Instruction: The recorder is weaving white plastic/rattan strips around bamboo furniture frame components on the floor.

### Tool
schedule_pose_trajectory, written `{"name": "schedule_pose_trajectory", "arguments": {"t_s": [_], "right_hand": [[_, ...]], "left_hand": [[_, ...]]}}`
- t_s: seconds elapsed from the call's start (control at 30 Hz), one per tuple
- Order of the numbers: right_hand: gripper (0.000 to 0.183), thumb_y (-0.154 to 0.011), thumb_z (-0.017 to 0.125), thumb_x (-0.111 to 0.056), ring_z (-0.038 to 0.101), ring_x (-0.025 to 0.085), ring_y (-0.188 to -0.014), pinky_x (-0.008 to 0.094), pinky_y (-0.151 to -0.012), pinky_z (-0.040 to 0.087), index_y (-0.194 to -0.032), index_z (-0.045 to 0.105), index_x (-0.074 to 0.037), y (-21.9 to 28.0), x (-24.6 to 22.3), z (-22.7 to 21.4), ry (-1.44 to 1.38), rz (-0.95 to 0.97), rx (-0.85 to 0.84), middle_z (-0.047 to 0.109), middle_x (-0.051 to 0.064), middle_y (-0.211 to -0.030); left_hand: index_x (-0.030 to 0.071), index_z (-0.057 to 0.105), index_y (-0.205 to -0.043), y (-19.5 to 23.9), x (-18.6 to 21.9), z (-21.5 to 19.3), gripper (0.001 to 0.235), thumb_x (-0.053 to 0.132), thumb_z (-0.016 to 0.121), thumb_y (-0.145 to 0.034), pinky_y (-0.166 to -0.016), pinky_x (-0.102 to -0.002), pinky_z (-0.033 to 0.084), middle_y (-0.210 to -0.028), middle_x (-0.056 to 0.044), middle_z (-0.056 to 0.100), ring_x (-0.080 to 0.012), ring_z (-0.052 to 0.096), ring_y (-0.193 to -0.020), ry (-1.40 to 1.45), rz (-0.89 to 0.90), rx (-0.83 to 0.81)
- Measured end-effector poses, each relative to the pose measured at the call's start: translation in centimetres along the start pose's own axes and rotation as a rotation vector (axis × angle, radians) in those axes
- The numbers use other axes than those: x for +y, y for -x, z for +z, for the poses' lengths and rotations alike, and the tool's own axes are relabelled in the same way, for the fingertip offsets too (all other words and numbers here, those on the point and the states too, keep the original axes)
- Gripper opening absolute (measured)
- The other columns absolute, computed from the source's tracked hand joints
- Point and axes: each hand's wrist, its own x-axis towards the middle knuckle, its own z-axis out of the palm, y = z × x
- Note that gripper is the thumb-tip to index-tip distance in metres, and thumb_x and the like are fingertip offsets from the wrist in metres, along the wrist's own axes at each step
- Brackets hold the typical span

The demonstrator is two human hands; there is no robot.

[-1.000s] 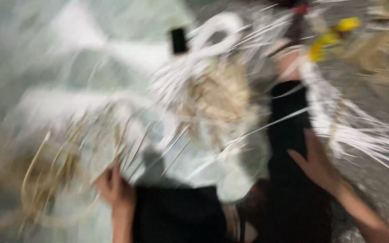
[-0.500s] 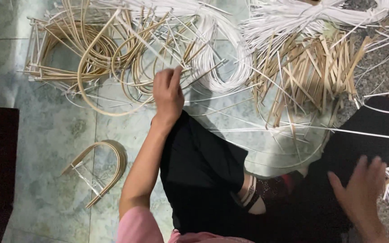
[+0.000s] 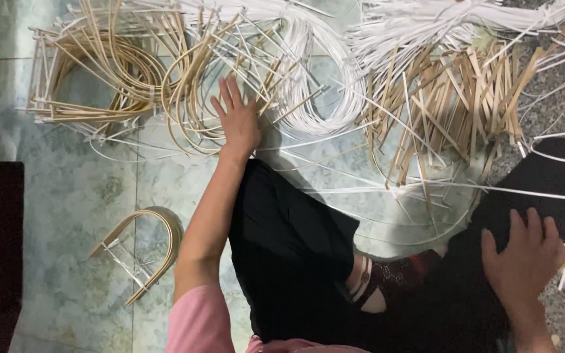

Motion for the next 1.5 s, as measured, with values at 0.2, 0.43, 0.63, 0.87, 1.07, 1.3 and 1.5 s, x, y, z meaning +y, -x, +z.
{"name": "schedule_pose_trajectory", "arguments": {"t_s": [0.2,0.43,0.63,0.87,1.07,1.3,1.5], "right_hand": [[0.050,-0.105,0.063,-0.046,0.032,0.035,-0.151,0.055,-0.129,0.019,-0.139,0.061,-0.009,0.6,-0.3,-0.8,-0.027,0.005,0.022,0.047,0.017,-0.155],[0.042,-0.107,0.063,-0.040,0.035,0.038,-0.147,0.057,-0.126,0.022,-0.135,0.067,-0.009,-0.4,-1.7,-4.3,-0.252,-0.002,0.061,0.050,0.016,-0.152],[0.038,-0.105,0.065,-0.038,0.037,0.037,-0.149,0.058,-0.126,0.024,-0.131,0.069,-0.011,-0.3,-1.9,-4.7,-0.267,0.007,0.090,0.054,0.014,-0.152],[0.034,-0.105,0.066,-0.036,0.039,0.034,-0.150,0.054,-0.124,0.026,-0.128,0.071,-0.012,0.1,-2.2,-5.1,-0.276,0.044,0.116,0.056,0.011,-0.153],[0.035,-0.100,0.067,-0.036,0.039,0.035,-0.152,0.057,-0.123,0.026,-0.124,0.073,-0.011,-0.4,-2.4,-5.9,-0.248,0.038,0.116,0.057,0.012,-0.153],[0.034,-0.101,0.066,-0.034,0.038,0.034,-0.151,0.056,-0.123,0.027,-0.125,0.073,-0.011,-0.4,-2.4,-6.0,-0.265,0.027,0.115,0.056,0.013,-0.154],[0.035,-0.100,0.067,-0.034,0.039,0.035,-0.151,0.055,-0.123,0.027,-0.126,0.073,-0.011,-0.4,-2.7,-6.3,-0.270,0.027,0.125,0.056,0.012,-0.154]], "left_hand": [[0.008,0.073,-0.118,-0.7,0.8,0.7,0.032,0.009,0.072,-0.086,-0.120,-0.067,0.023,-0.156,-0.024,0.043,-0.0445,0.031,-0.150,0.085,0.050,-0.005],[0.002,0.067,-0.117,4.6,9.9,-2.0,0.042,0.021,0.077,-0.081,-0.099,-0.056,0.042,-0.122,-0.022,0.059,-0.0406,0.054,-0.118,0.181,0.402,0.062],[0.006,0.067,-0.110,5.4,14.0,3.7,0.026,0.012,0.067,-0.085,-0.091,-0.043,0.050,-0.106,-0.013,0.070,-0.0313,0.066,-0.107,0.056,0.520,-0.323],[0.008,0.065,-0.126,3.0,13.2,-4.0,0.038,0.011,0.063,-0.089,-0.083,-0.049,0.053,-0.110,-0.023,0.067,-0.0426,0.066,-0.099,0.501,0.487,-0.476],[0.018,0.070,-0.122,2.7,14.4,-16.6,0.027,0.016,0.059,-0.097,-0.076,-0.053,0.052,-0.095,-0.023,0.072,-0.0447,0.068,-0.089,0.381,0.389,-0.508],[0.003,0.055,-0.137,11.4,14.0,-23.8,0.051,0.003,0.055,-0.086,-0.064,-0.050,0.054,-0.082,-0.022,0.071,-0.0394,0.070,-0.073,0.140,0.675,-0.738],[-0.004,0.045,-0.151,16.1,12.3,-27.6,0.068,0.005,0.060,-0.085,-0.054,-0.043,0.056,-0.085,-0.017,0.070,-0.0325,0.071,-0.063,0.122,0.823,-0.774]]}}
